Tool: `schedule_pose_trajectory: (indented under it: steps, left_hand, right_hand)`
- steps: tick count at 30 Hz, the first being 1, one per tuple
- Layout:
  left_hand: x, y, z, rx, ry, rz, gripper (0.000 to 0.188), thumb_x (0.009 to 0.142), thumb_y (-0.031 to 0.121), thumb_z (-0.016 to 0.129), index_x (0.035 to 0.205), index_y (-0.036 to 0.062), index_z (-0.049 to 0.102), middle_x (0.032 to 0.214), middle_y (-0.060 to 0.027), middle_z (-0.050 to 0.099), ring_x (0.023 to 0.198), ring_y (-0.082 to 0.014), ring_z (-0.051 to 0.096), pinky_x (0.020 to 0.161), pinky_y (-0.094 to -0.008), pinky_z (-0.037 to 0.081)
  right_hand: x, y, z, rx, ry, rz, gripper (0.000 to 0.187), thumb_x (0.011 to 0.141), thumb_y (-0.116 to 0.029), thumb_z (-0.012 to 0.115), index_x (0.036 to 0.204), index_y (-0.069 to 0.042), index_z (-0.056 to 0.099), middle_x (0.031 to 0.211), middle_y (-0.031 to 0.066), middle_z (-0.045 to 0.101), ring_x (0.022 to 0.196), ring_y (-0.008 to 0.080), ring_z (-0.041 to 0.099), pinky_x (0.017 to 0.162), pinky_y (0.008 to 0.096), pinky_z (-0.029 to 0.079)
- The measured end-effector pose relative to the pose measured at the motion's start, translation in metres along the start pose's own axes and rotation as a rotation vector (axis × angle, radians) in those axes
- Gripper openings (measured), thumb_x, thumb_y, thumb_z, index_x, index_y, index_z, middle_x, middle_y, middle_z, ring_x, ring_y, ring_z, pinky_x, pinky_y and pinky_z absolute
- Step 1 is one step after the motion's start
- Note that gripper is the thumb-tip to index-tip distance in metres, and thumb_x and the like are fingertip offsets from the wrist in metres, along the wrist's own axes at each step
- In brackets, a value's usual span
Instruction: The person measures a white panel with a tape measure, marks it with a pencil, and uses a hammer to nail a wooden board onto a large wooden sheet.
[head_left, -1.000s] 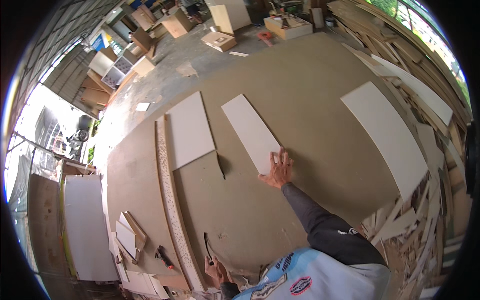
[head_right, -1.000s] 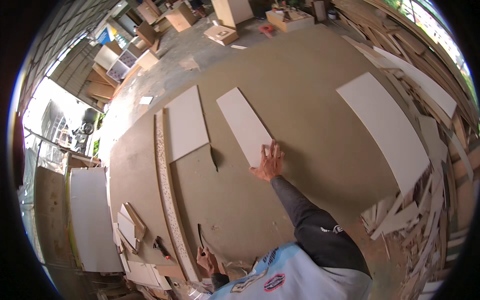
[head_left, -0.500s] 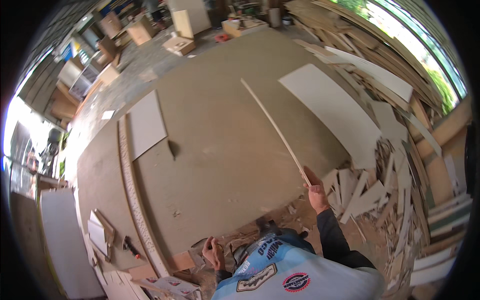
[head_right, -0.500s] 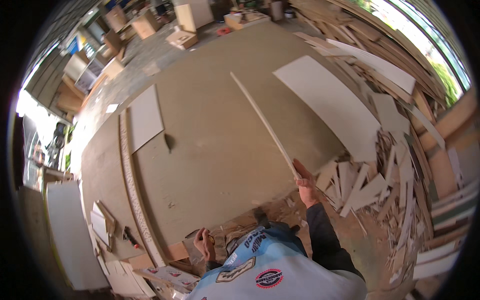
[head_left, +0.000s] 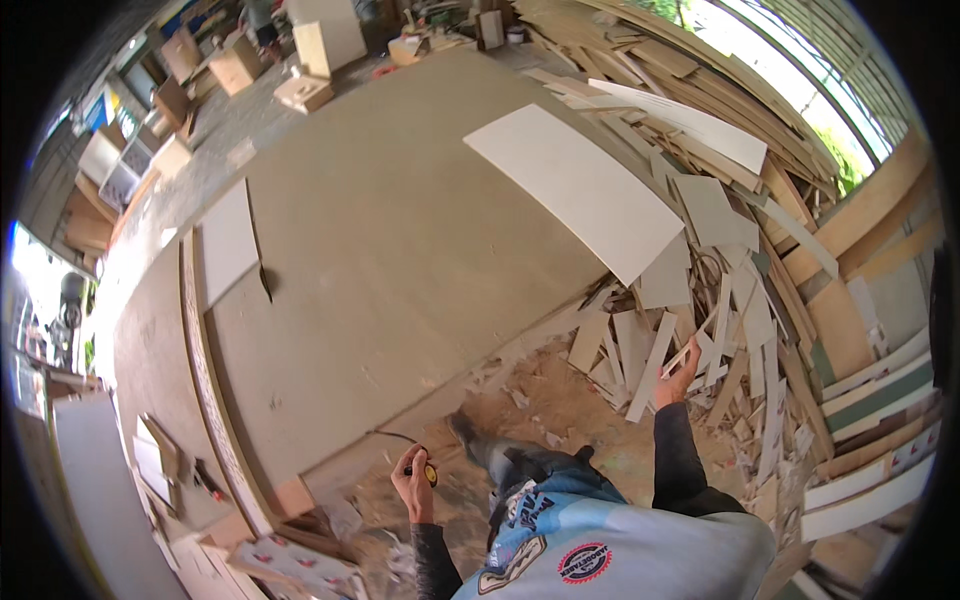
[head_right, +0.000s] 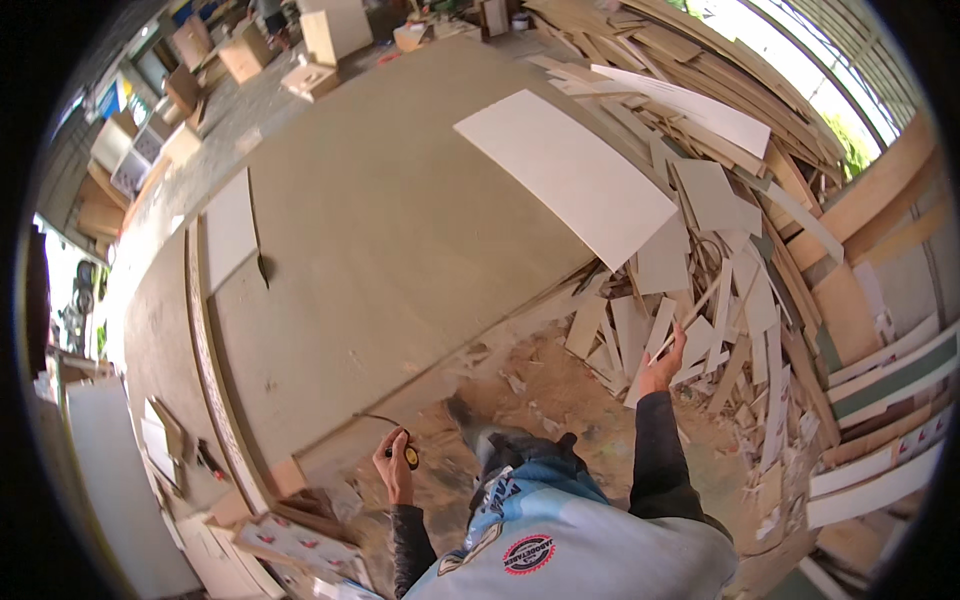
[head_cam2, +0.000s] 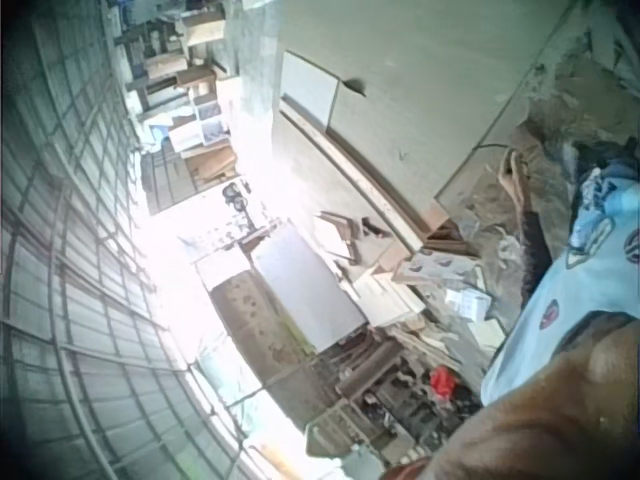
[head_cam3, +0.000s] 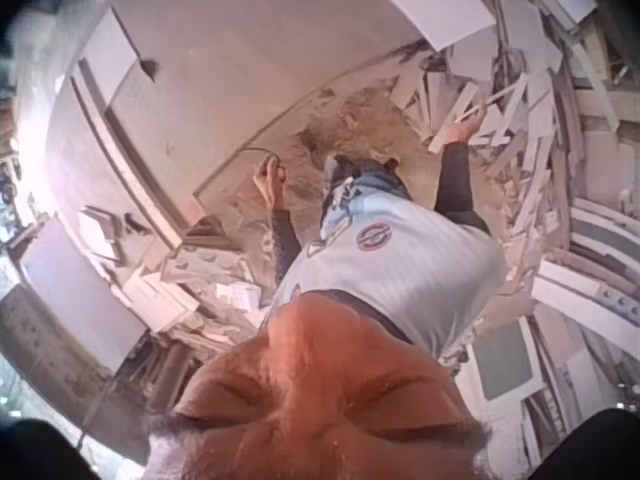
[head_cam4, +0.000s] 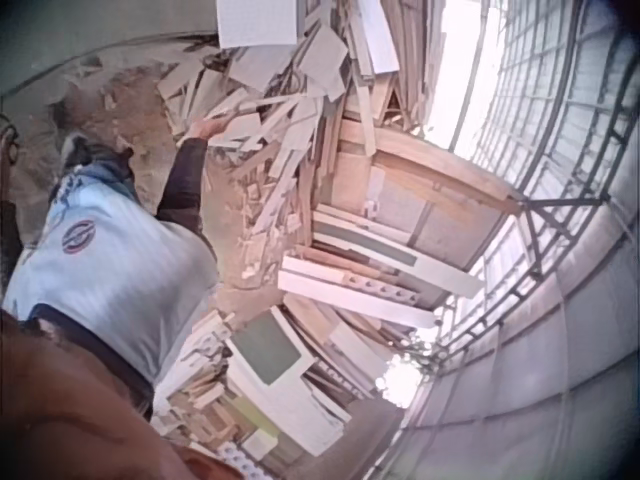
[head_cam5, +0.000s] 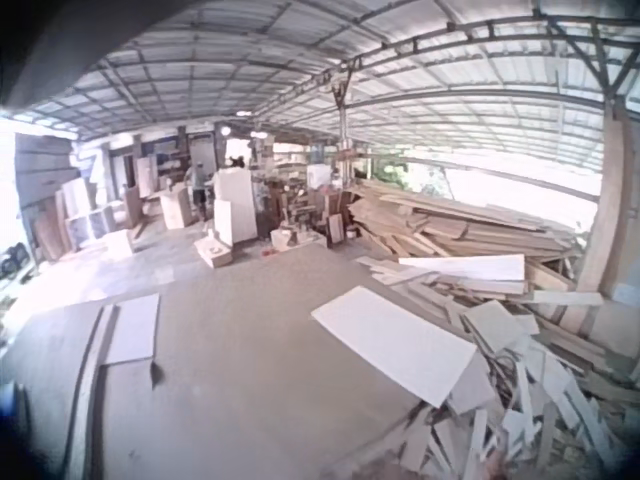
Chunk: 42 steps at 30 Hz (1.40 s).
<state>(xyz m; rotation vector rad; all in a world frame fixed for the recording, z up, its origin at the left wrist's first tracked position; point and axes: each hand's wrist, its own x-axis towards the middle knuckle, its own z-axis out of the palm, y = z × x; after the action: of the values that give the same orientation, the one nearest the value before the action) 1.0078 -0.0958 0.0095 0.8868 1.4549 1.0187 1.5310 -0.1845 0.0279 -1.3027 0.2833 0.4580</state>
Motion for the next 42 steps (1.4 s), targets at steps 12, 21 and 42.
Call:
schedule_pose_trajectory:
  steps: [12,21,42]
  left_hand:
    - [-0.169,-0.065,0.027,-0.420,0.559,-0.530,0.028,0.094,0.026,0.064,0.093,-0.0016,0.065,0.075,-0.0124,0.064,0.061,-0.0242,0.062,0.054,-0.0347,0.051]
    - [-0.013,0.007,0.182,-0.279,0.177,-0.190,0.026,0.093,0.022,0.067,0.090,-0.0029,0.069,0.079,-0.0069,0.064,0.072,-0.0179,0.064,0.062,-0.0291,0.051]
    - [-0.107,-0.104,0.227,-0.360,0.624,-0.488,0.025,0.091,0.023,0.069,0.093,-0.0019,0.070,0.074,-0.0091,0.068,0.058,-0.0193,0.067,0.052,-0.0310,0.051]
  right_hand:
    - [0.157,-0.029,-0.036,-0.082,-0.010,-0.232,0.081,0.090,-0.065,0.057,0.153,-0.017,0.043,0.164,0.0049,0.032,0.142,0.0262,0.033,0.115,0.0483,0.023]
    - [0.364,0.066,0.031,-0.227,-0.167,0.079,0.060,0.098,-0.052,0.055,0.130,-0.001,0.061,0.117,0.0143,0.071,0.104,0.0253,0.066,0.090,0.0409,0.049]
    - [0.262,0.048,0.186,-0.112,-0.417,0.178,0.058,0.104,-0.042,0.050,0.143,0.001,0.052,0.143,0.0132,0.057,0.126,0.0302,0.057,0.109,0.0432,0.044]
